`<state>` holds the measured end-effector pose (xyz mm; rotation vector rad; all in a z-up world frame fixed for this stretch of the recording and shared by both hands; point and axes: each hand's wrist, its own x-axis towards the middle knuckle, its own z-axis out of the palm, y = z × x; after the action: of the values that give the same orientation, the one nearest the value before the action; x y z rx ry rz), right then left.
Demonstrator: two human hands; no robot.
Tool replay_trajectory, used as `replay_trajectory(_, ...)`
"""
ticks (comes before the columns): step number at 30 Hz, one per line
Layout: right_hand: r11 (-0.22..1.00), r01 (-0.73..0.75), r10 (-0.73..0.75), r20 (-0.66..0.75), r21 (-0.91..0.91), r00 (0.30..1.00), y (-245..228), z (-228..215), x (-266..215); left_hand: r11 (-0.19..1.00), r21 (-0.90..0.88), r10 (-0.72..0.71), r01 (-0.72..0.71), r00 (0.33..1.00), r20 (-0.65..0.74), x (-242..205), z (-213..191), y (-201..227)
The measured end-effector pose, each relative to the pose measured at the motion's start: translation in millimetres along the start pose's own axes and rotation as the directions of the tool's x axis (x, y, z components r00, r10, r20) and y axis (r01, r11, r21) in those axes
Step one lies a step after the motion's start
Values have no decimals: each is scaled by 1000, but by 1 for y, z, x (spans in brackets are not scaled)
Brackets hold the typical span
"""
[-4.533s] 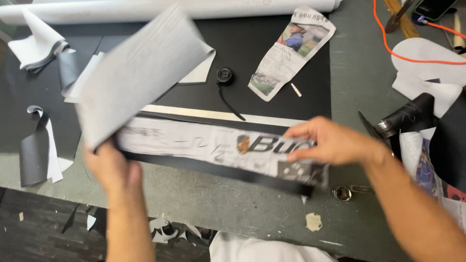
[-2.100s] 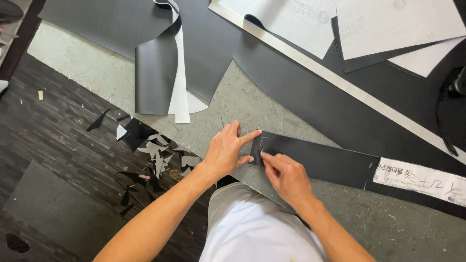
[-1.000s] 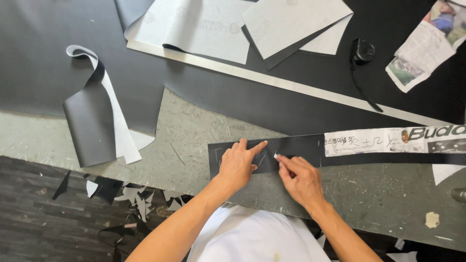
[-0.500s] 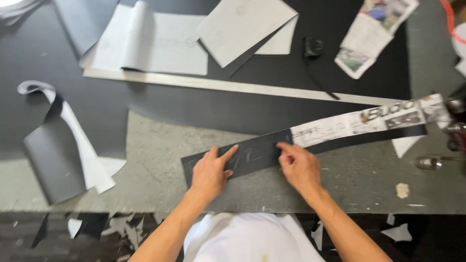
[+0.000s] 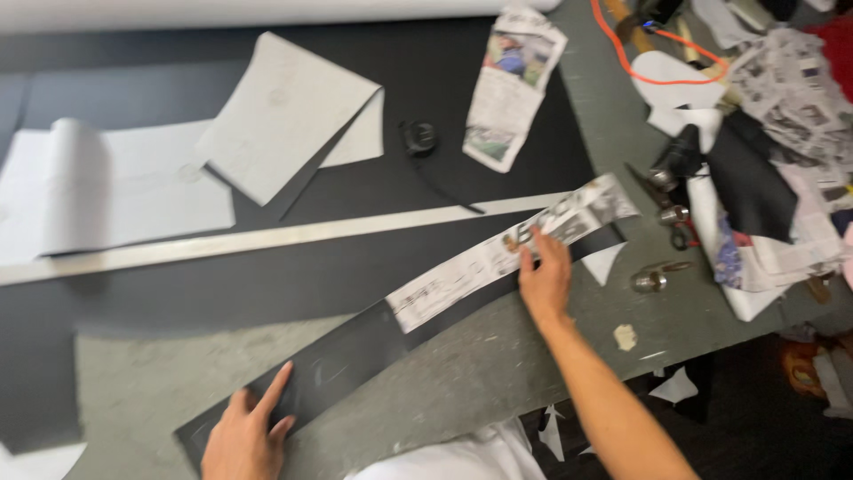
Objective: The person cuts a long strip of black material using scissors. They place a padlock and metal weights on the strip to hold it in place while cutting along the edge. The cut strip is set aside and the process continues along the length of the material.
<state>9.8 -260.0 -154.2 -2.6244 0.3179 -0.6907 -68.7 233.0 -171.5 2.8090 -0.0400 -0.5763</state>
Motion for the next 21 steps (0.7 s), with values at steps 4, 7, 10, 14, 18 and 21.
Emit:
replay_trajectory(4,975,-19,12,35,221,999,-19,-23,11,995,92,-20,30,994,-107,34,82,-50)
replay_trajectory(7,895,-101,-1,228,435,974,1,-68,50,996,81,40,-20,967,-252,60,92,-29)
replay_trajectory(10,827,-201,41,301,525,953,79,-119,108,982,170,-10,84,918,-396,48,80,55)
replay_trajectory(14,718,-205,169,120,665,978,262,-179,234,984,-171,-67,-40,815,-576,50,39,260)
replay_trajectory(18,818,-275,305,25,506,952,407,-180,323,984,-176,-98,-20,766,-635,111,21,378)
replay_trajectory(21,892,-285,291,36,351,956,426,-165,320,951,-298,-248,79,771,-587,152,30,411)
